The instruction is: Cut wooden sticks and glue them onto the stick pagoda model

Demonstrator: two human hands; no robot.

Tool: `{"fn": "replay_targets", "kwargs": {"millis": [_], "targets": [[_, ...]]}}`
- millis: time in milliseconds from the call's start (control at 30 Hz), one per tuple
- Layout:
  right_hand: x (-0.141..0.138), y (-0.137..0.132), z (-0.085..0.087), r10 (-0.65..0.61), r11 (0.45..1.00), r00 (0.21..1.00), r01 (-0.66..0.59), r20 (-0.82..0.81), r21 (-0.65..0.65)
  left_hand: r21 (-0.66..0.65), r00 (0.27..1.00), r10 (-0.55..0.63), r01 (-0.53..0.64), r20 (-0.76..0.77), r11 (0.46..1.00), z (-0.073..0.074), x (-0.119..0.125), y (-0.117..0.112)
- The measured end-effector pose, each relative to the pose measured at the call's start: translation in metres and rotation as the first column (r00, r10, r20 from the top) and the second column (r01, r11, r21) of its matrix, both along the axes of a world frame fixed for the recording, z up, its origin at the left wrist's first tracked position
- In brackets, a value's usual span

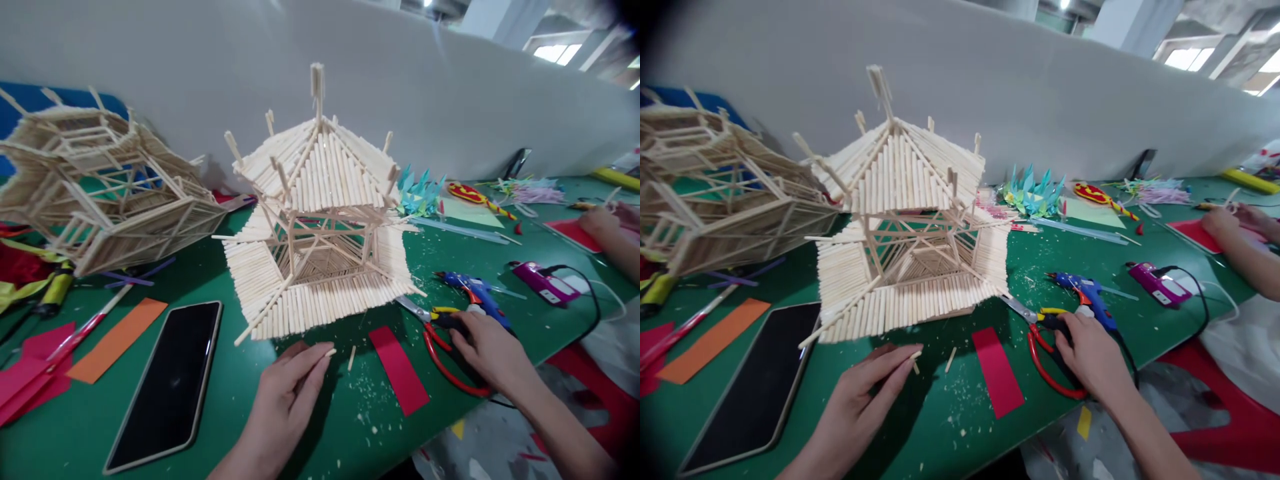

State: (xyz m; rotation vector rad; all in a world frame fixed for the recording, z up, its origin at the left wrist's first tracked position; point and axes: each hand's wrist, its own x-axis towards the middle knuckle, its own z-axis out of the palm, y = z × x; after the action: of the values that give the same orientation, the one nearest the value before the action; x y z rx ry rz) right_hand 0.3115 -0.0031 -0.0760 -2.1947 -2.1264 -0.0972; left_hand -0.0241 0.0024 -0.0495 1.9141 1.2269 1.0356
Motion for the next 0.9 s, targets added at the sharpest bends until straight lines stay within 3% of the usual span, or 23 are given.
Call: {"fn": "replay_targets", "kwargs": {"millis": [200, 300, 400, 500, 633, 900], "targets": [[-0.001, -0.014, 0.007, -0.048, 0.998, 0.999, 0.048, 0.002, 0.044, -0.328, 0.972, 0.065, 0.013, 0.226, 0.945, 0.010, 0.010, -0.004], [0.001, -0.030, 0.019, -0.010, 0.997, 0.994, 0.017, -0.111, 0.070, -0.504, 0.952, 0.106, 0.056, 0.287, 0.862, 0.015, 0.021, -0.004], [-0.004, -0.045, 0.034, 0.034, 0.999, 0.963, -0.031, -0.267, 0.016, -0.624, 0.946, 0.126, 0.094, 0.299, 0.776, 0.017, 0.029, -0.003], [-0.019, -0.053, 0.046, 0.028, 0.993, 0.912, -0.073, -0.409, -0.093, -0.661, 0.934, 0.139, 0.122, 0.328, 0.741, 0.014, 0.028, -0.003], [-0.046, -0.053, 0.054, 0.012, 0.966, 0.838, -0.150, -0.546, -0.210, -0.667, 0.916, 0.175, 0.122, 0.361, 0.735, 0.009, 0.023, -0.004], [-0.075, -0.056, 0.045, 0.082, 0.924, 0.729, -0.312, -0.679, -0.223, -0.676, 0.882, 0.247, 0.104, 0.401, 0.729, 0.001, 0.017, -0.006]]}}
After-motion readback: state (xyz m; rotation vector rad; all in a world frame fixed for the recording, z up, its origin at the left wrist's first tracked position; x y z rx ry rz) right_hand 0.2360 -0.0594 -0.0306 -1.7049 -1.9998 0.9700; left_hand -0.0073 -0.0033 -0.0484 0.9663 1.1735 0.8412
